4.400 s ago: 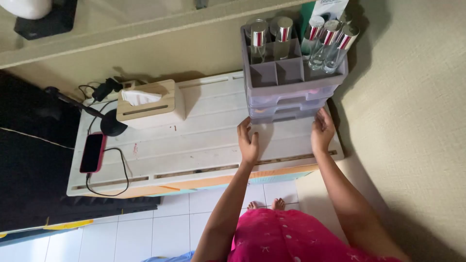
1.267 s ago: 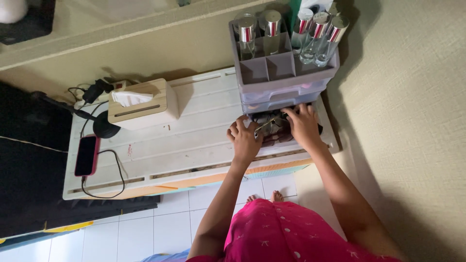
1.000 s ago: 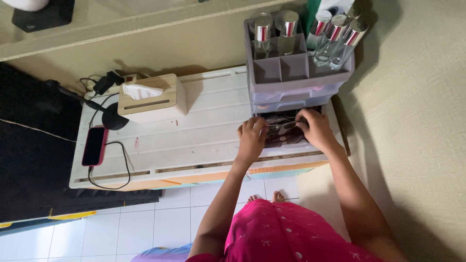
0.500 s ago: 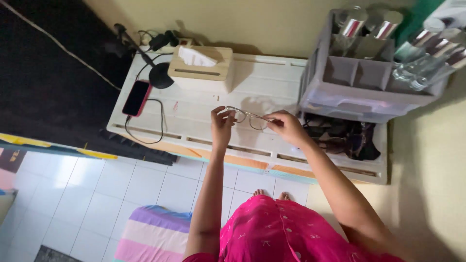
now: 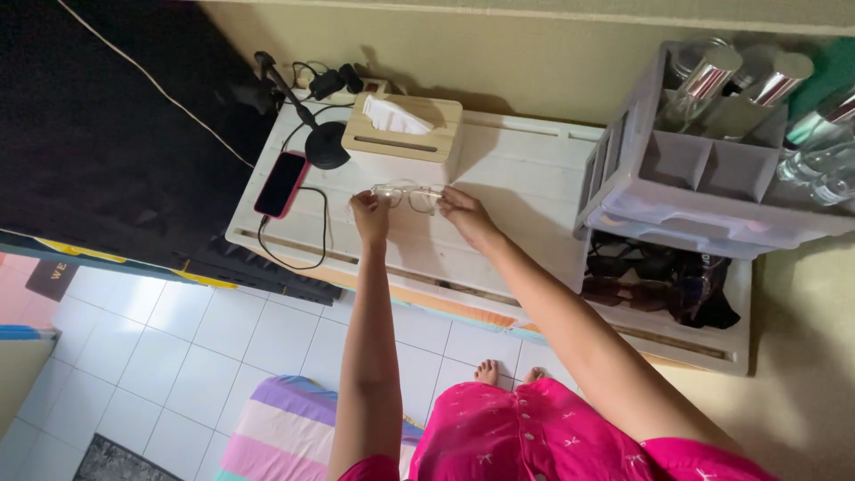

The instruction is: The person opens a plastic drawer unit and removes several pairs of eyeglasses and sunglasses, placing them on the table. They then open another drawer and remove a smartwatch, a small pouch, and other small accessories, arranging them on the table.

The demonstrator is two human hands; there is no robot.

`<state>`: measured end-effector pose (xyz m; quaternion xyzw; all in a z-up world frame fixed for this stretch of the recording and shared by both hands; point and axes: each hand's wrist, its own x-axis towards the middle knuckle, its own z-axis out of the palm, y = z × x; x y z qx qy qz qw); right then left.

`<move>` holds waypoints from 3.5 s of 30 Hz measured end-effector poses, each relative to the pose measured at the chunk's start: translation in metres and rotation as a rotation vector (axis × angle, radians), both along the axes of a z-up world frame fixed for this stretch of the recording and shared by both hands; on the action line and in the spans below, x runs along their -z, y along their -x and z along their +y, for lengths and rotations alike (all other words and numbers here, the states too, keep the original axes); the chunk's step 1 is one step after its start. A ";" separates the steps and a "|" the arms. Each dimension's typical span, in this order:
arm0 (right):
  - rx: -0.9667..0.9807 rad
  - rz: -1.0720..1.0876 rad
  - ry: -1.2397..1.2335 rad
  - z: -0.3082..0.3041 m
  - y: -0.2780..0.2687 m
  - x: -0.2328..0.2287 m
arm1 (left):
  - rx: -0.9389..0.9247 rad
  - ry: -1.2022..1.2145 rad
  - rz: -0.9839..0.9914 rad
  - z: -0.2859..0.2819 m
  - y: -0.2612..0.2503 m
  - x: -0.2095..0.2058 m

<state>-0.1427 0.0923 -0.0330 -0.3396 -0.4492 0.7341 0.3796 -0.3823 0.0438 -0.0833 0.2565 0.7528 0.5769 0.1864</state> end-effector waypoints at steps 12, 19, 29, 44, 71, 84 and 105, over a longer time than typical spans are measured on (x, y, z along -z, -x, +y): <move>-0.356 -0.089 -0.233 -0.093 -0.124 -0.173 | -0.259 -0.229 0.365 0.003 -0.054 -0.025; 0.173 -0.551 -0.446 -0.086 -0.301 -0.112 | 0.368 -0.339 0.337 -0.044 -0.273 -0.152; 0.108 -1.271 -0.591 -0.113 -0.381 -0.133 | 0.944 -0.248 1.238 -0.054 -0.367 -0.126; 0.218 -0.994 -0.663 -0.110 -0.380 -0.162 | 0.992 -0.065 0.839 -0.075 -0.348 -0.195; 0.264 -0.329 -0.356 -0.034 0.020 -0.019 | 0.015 0.041 -0.002 -0.060 -0.027 -0.071; 0.167 -0.361 -0.668 -0.058 0.016 -0.048 | -0.192 -0.132 0.631 -0.069 -0.066 -0.080; 0.323 -0.617 -1.048 -0.005 0.079 0.024 | 0.002 0.399 0.589 -0.070 -0.084 -0.094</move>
